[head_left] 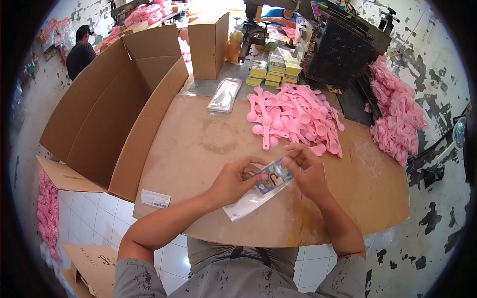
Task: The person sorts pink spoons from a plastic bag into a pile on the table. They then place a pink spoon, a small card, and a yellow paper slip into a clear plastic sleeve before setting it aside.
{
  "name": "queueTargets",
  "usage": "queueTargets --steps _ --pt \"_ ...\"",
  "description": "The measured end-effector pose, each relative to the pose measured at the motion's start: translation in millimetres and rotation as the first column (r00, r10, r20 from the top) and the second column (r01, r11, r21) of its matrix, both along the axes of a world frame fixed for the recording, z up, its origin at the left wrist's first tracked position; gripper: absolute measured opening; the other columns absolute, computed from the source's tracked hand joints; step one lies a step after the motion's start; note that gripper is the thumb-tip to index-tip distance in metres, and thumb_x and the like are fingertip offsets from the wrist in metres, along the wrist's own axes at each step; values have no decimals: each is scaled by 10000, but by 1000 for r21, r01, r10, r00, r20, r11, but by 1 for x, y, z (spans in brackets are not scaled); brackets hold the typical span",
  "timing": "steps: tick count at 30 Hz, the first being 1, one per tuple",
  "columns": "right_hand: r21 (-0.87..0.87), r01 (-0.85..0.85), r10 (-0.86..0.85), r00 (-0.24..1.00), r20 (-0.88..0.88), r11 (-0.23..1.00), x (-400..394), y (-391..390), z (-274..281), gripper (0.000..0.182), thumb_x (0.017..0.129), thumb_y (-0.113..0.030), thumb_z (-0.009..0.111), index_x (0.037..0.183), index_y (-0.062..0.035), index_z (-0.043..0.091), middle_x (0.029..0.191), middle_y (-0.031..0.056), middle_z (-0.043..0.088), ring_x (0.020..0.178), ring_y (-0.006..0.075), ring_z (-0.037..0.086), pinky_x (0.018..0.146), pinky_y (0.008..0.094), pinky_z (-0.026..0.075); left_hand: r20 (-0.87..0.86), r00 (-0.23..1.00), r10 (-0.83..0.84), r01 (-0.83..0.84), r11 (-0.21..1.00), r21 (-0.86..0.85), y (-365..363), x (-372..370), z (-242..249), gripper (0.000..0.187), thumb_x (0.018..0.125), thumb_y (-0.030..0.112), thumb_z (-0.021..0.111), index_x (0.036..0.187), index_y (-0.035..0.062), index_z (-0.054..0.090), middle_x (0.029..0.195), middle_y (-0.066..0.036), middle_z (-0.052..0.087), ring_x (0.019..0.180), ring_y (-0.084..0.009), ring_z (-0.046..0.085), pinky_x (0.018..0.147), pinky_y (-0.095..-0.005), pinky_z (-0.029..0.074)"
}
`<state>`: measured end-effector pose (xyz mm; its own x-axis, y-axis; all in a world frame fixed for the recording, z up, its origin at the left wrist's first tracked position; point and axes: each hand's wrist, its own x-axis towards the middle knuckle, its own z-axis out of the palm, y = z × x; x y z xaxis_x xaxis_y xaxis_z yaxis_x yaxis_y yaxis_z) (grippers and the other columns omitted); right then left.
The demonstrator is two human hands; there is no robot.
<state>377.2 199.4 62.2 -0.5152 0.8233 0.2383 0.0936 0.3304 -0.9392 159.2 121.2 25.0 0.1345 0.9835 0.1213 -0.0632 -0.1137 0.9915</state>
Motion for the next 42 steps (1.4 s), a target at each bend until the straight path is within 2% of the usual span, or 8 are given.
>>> queueTargets --steps 8,11,20,23,26,33,38,42 --pt "546 -177 -38 932 359 819 2 -4 -17 279 958 -103 754 1196 8 661 947 50 732 802 84 669 690 269 543 70 996 60 -60 998 -2 1 0 -3 375 1008 26 691 1359 -30 571 1101 -150 765 973 -128 733 823 -267 602" --pt "-39 -10 4 989 -145 999 -11 -10 -16 227 948 -105 760 1117 29 689 985 84 742 828 121 688 717 304 558 45 998 41 -40 999 -30 1 1 -3 382 1008 21 687 1367 -32 570 1126 -142 760 996 -129 727 853 -274 596" --pt "447 -125 86 991 107 886 20 40 -30 140 918 -132 748 962 -2 722 1064 106 709 990 249 687 853 385 539 12 999 -51 52 993 -108 4 -2 -4 371 1039 49 654 1388 -42 567 1171 -109 746 1048 -103 693 892 -256 575" --pt "716 95 -450 832 324 692 40 72 -23 147 913 -144 721 991 -20 724 1060 108 696 992 306 653 922 439 495 39 998 -57 62 987 -146 2 -2 -4 352 1049 68 644 1379 -38 577 1150 -108 751 1035 -98 694 879 -256 580" --pt "779 -43 -525 716 461 625 54 82 -39 136 932 -131 692 1033 -45 722 1064 102 691 1025 312 630 949 452 462 75 995 -59 67 992 -110 3 -2 -4 343 1057 83 637 1375 -31 581 1136 -105 753 1021 -95 697 869 -259 586" --pt "532 -12 -308 804 509 847 58 56 10 209 916 -79 727 1122 -56 702 1027 57 680 1004 233 656 899 392 491 175 981 -88 91 996 -7 -2 -3 1 343 1071 91 613 1400 4 573 1221 -104 733 1061 -92 681 871 -261 579" --pt "-49 -99 100 995 16 994 42 31 -2 427 939 0 717 1340 -42 574 1058 46 637 943 127 670 759 306 561 171 971 -165 170 985 -13 -8 0 6 374 1075 88 603 1439 21 546 1231 -103 732 1068 -94 681 866 -259 573" --pt "-302 -45 -18 979 -203 952 23 23 8 573 958 -19 716 1456 -39 433 1097 68 619 940 138 681 754 293 603 93 977 -194 201 977 -78 -8 -2 13 400 1066 78 614 1454 19 533 1238 -110 731 1070 -99 685 857 -260 577"
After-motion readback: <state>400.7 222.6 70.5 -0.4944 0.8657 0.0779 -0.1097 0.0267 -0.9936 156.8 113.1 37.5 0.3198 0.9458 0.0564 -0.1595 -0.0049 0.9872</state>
